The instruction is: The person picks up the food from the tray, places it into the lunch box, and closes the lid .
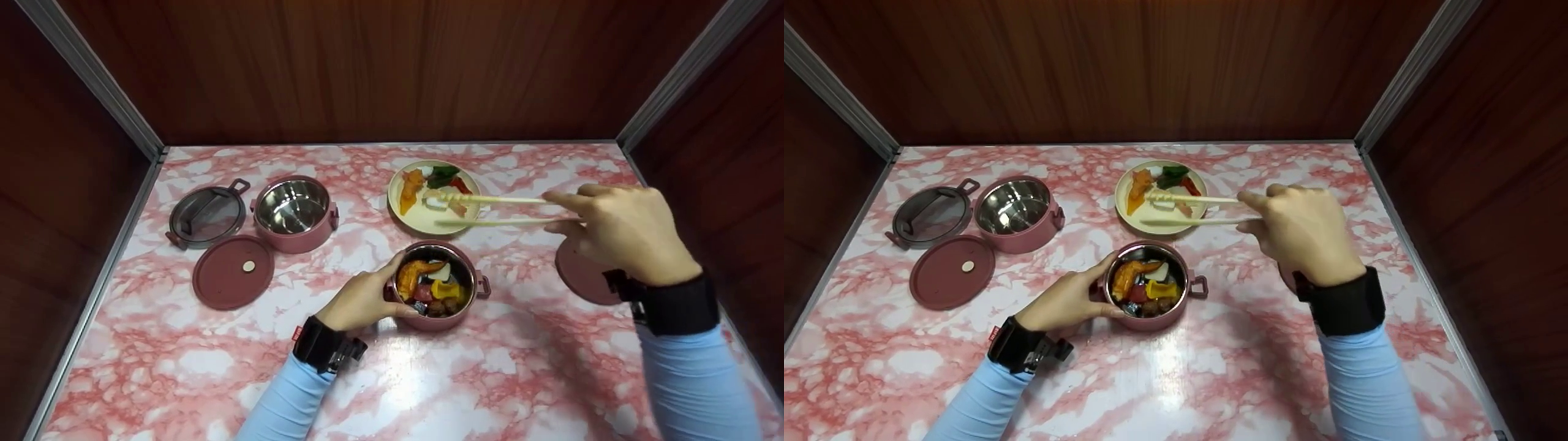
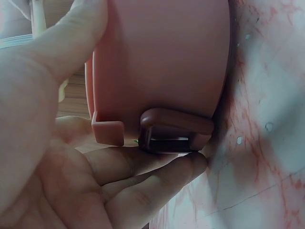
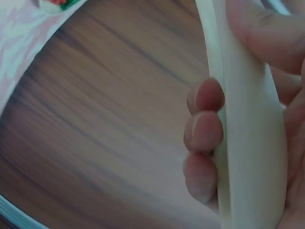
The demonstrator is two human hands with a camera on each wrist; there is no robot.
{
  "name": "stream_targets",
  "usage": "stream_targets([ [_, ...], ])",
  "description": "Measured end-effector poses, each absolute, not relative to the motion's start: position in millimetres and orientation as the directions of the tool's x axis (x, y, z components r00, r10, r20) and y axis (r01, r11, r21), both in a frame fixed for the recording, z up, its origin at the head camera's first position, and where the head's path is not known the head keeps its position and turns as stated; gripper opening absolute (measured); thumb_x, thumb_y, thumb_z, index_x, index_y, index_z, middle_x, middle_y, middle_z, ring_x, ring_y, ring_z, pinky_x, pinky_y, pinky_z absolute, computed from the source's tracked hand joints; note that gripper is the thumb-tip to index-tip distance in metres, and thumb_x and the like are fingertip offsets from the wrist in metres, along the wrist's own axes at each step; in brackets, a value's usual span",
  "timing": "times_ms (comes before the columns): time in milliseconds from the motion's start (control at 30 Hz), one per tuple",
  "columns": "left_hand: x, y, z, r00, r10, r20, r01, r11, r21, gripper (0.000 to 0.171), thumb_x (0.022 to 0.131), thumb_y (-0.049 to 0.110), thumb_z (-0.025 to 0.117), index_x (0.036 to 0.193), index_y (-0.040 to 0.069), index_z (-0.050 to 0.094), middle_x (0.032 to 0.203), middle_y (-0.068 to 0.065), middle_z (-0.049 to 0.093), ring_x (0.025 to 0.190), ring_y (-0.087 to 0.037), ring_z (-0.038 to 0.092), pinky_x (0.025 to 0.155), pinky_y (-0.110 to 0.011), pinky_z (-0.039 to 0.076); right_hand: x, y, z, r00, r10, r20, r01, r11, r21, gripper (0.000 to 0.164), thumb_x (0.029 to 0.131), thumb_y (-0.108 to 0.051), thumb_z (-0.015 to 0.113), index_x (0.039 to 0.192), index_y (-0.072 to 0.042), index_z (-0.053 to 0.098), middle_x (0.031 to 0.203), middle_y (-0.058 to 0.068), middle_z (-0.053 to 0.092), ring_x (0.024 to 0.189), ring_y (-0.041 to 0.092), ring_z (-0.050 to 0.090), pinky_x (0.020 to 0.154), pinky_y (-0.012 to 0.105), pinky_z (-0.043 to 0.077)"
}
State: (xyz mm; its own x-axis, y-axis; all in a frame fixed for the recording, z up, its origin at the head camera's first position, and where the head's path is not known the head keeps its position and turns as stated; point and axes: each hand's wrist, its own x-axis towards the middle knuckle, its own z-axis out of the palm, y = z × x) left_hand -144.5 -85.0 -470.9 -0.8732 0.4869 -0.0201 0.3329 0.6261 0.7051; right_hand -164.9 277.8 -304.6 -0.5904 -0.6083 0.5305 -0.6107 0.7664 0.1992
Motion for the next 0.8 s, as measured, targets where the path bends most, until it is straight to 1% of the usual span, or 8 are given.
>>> stream_targets([
  [100,-145,-85,-471,-0.873,0.487,-0.023,0.328,0.622,0.711,0.113,0.074,0.061,0.079,0.160,0.021,0.018,0.143,-0.018,0.051,0.114,-0.032,0.060,0.098,-0.040,0.046,-166,286,-323,-0.630,-0.500,0.594,-0.547,0.829,0.118,0.042,0.077,-0.038,0.081,0.116,-0.021,0.076,0.067,0.002,0.062,0.045,0.024,0.052,0.035,0.044,0.033],
  [200,-144,-85,-471,-0.875,0.484,-0.022,0.328,0.624,0.709,0.113,0.074,0.061,0.079,0.160,0.022,0.018,0.136,-0.021,0.057,0.112,-0.032,0.062,0.097,-0.040,0.047,-164,293,-344,-0.677,-0.392,0.622,-0.482,0.876,0.027,0.043,0.076,-0.037,0.083,0.115,-0.018,0.076,0.058,0.000,0.053,0.041,0.020,0.043,0.035,0.040,0.028],
  [267,-144,-85,-471,-0.875,0.483,-0.018,0.332,0.628,0.704,0.113,0.073,0.061,0.079,0.160,0.021,0.019,0.131,-0.023,0.060,0.110,-0.032,0.062,0.096,-0.040,0.048,-164,296,-358,-0.709,-0.320,0.629,-0.441,0.896,-0.042,0.043,0.076,-0.035,0.084,0.114,-0.017,0.077,0.054,-0.001,0.049,0.041,0.021,0.042,0.037,0.039,0.027],
  [333,-145,-85,-471,-0.876,0.483,-0.013,0.338,0.631,0.698,0.112,0.074,0.061,0.079,0.160,0.020,0.020,0.130,-0.023,0.060,0.109,-0.032,0.063,0.096,-0.041,0.048,-162,298,-371,-0.749,-0.240,0.617,-0.390,0.913,-0.119,0.042,0.077,-0.034,0.084,0.114,-0.016,0.077,0.057,0.003,0.057,0.045,0.027,0.048,0.038,0.042,0.029],
  [467,-145,-85,-471,-0.878,0.478,-0.023,0.330,0.639,0.695,0.112,0.074,0.061,0.079,0.160,0.021,0.020,0.131,-0.023,0.060,0.110,-0.032,0.062,0.096,-0.041,0.047,-161,299,-394,-0.820,-0.103,0.563,-0.294,0.920,-0.260,0.040,0.081,-0.036,0.081,0.117,-0.020,0.076,0.073,0.008,0.071,0.059,0.035,0.061,0.043,0.051,0.036],
  [500,-145,-85,-471,-0.879,0.477,-0.028,0.325,0.640,0.697,0.112,0.074,0.060,0.079,0.160,0.022,0.019,0.131,-0.023,0.060,0.110,-0.032,0.062,0.096,-0.041,0.047,-161,299,-399,-0.832,-0.083,0.548,-0.277,0.919,-0.282,0.040,0.082,-0.037,0.081,0.118,-0.021,0.075,0.077,0.008,0.072,0.062,0.036,0.063,0.044,0.052,0.037],
  [600,-145,-84,-471,-0.881,0.472,-0.040,0.313,0.642,0.700,0.112,0.073,0.059,0.080,0.160,0.023,0.019,0.130,-0.022,0.060,0.111,-0.032,0.062,0.097,-0.042,0.047,-162,299,-411,-0.849,-0.065,0.524,-0.263,0.913,-0.312,0.042,0.082,-0.038,0.081,0.121,-0.021,0.074,0.071,0.004,0.070,0.059,0.031,0.061,0.045,0.051,0.038],
  [800,-145,-84,-471,-0.883,0.467,-0.054,0.302,0.652,0.695,0.113,0.073,0.061,0.080,0.160,0.024,0.019,0.130,-0.022,0.061,0.111,-0.031,0.062,0.097,-0.041,0.047,-169,301,-431,-0.857,-0.080,0.508,-0.267,0.914,-0.306,0.044,0.081,-0.037,0.082,0.121,-0.021,0.074,0.064,0.003,0.067,0.048,0.022,0.050,0.037,0.038,0.028],
])
